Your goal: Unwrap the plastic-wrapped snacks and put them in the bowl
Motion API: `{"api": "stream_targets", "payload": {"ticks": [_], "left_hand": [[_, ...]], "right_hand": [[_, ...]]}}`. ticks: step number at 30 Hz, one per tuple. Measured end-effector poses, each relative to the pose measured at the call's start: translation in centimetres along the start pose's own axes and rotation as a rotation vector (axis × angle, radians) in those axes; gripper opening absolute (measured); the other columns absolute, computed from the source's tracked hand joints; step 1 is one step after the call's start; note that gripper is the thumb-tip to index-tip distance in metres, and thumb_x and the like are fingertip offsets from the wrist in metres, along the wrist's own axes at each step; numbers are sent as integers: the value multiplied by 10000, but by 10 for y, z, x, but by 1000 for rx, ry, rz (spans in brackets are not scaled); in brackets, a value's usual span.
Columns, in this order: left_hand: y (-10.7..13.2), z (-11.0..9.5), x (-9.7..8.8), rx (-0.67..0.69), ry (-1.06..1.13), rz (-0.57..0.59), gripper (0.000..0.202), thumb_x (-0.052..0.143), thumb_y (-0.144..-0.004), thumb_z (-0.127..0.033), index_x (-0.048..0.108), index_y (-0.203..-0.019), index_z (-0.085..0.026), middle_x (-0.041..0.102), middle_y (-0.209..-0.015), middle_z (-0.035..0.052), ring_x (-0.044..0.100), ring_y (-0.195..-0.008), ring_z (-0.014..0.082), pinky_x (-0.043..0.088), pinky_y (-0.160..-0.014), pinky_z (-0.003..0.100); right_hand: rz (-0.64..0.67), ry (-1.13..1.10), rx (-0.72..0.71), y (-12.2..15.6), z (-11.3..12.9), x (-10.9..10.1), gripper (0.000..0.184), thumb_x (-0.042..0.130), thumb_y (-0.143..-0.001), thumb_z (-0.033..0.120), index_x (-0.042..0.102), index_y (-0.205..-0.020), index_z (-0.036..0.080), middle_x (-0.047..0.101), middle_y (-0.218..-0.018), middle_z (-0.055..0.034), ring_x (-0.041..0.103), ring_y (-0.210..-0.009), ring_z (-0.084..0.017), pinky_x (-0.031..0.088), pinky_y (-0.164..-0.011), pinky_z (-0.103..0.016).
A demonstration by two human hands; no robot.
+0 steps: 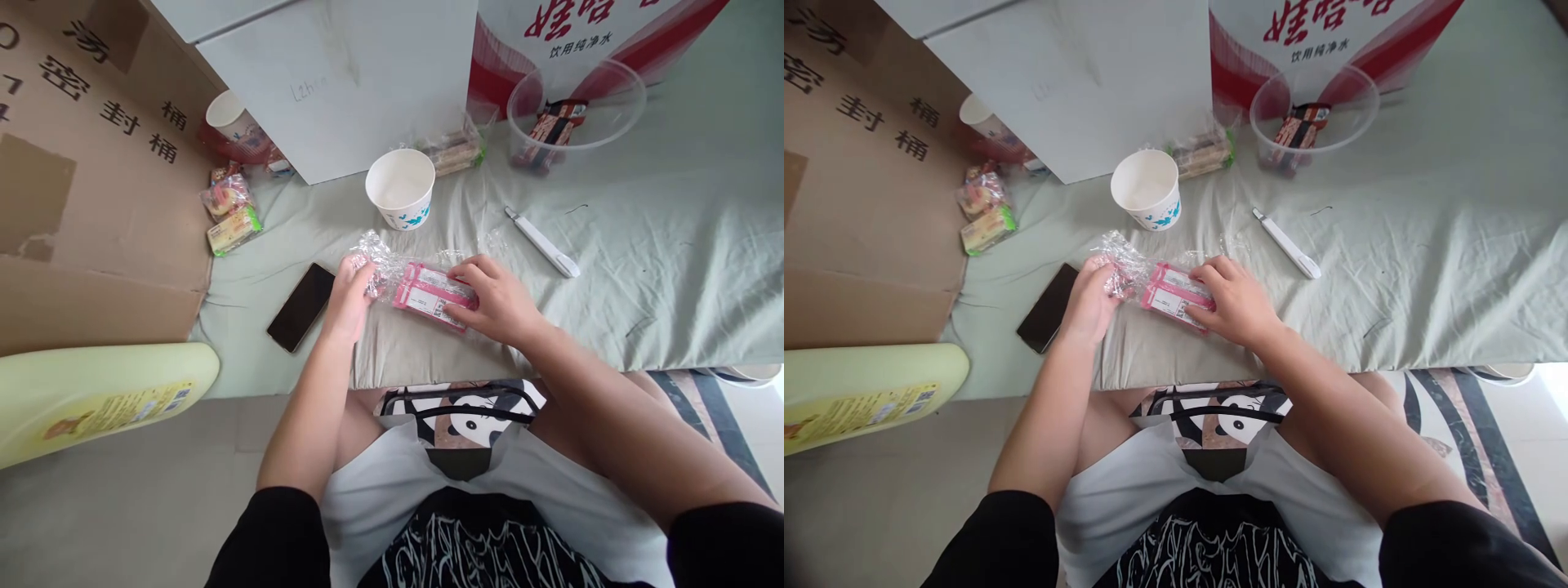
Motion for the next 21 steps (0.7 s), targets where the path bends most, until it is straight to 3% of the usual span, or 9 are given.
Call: {"api": "stream_targets", "payload": {"ticks": [2, 4, 7, 9, 12, 14, 18, 19, 21], "left_hand": [[10, -6, -12, 40, -290, -130, 450, 750, -763, -613, 553, -958, -258, 644, -843, 30, 666, -844, 244, 499, -714, 338], [20, -13, -18, 37, -544, -167, 458, 748, -766, -664, 579, -868, -250, 627, -707, 20, 662, -779, 262, 470, -701, 343], [31, -8, -12, -111, -705, 60, 569, 616, -846, -733, 537, -568, -242, 553, -478, 28, 620, -552, 239, 445, -615, 348], [37, 1, -1, -211, -671, 267, 677, 557, -871, -757, 499, -443, -235, 553, -424, 52, 591, -455, 211, 446, -566, 340], [41, 8, 16, -226, -496, 416, 675, 549, -861, -778, 613, -499, -213, 677, -539, 79, 665, -530, 215, 465, -551, 312], [42, 8, 23, -177, -390, 425, 640, 568, -850, -777, 666, -582, -204, 706, -602, 70, 685, -592, 217, 459, -549, 301], [42, 4, 28, -48, -363, 391, 541, 641, -861, -670, 610, -608, -193, 592, -553, 7, 559, -539, 153, 368, -520, 277], [41, 4, 29, -33, -363, 387, 503, 657, -864, -629, 607, -622, -191, 573, -560, -5, 533, -541, 140, 356, -526, 273], [41, 6, 28, -39, -323, 378, 426, 670, -866, -562, 630, -668, -187, 576, -602, -12, 523, -572, 130, 371, -555, 270]], "right_hand": [[-19, 57, 7, 3, 4, -1, 401, 656, -870, 444, 660, -1192, 206, 672, -1132, -139, 635, -1039, -317, 511, -872, -449], [-37, 129, 10, 7, 8, -2, 463, 686, -862, 491, 655, -1228, 209, 669, -1108, -136, 618, -1015, -324, 496, -852, -459], [-94, 206, -49, 13, 18, -5, 343, 672, -905, 478, 699, -1141, 230, 667, -1109, -135, 590, -986, -306, 470, -822, -439], [-152, 234, -99, 17, 26, -7, 197, 608, -969, 397, 726, -985, 240, 675, -1106, -125, 583, -970, -281, 449, -801, -415], [-218, 248, -148, 21, 39, -9, 260, 529, -1016, 282, 714, -836, 250, 709, -1020, -87, 594, -910, -240, 421, -780, -398], [-187, 206, -219, 25, 50, -6, 291, 494, -1024, 229, 707, -827, 254, 724, -947, -58, 598, -819, -202, 414, -753, -382], [89, -85, -540, 37, 72, 9, 294, 462, -1046, 299, 708, -897, 236, 718, -831, -32, 607, -691, -172, 445, -688, -353], [120, -171, -559, 38, 72, 9, 297, 459, -1049, 323, 710, -920, 234, 714, -810, -31, 626, -700, -176, 467, -698, -354], [33, -251, -414, 32, 60, 3, 285, 457, -1042, 328, 716, -962, 239, 720, -824, -47, 671, -775, -200, 512, -753, -370]]}}
Point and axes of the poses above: each hand's wrist, its own y-axis away from the middle knuckle, its own x-axis out of the palm, z = x × y, the point moved 5 cm from there along -y, towards the middle knuckle
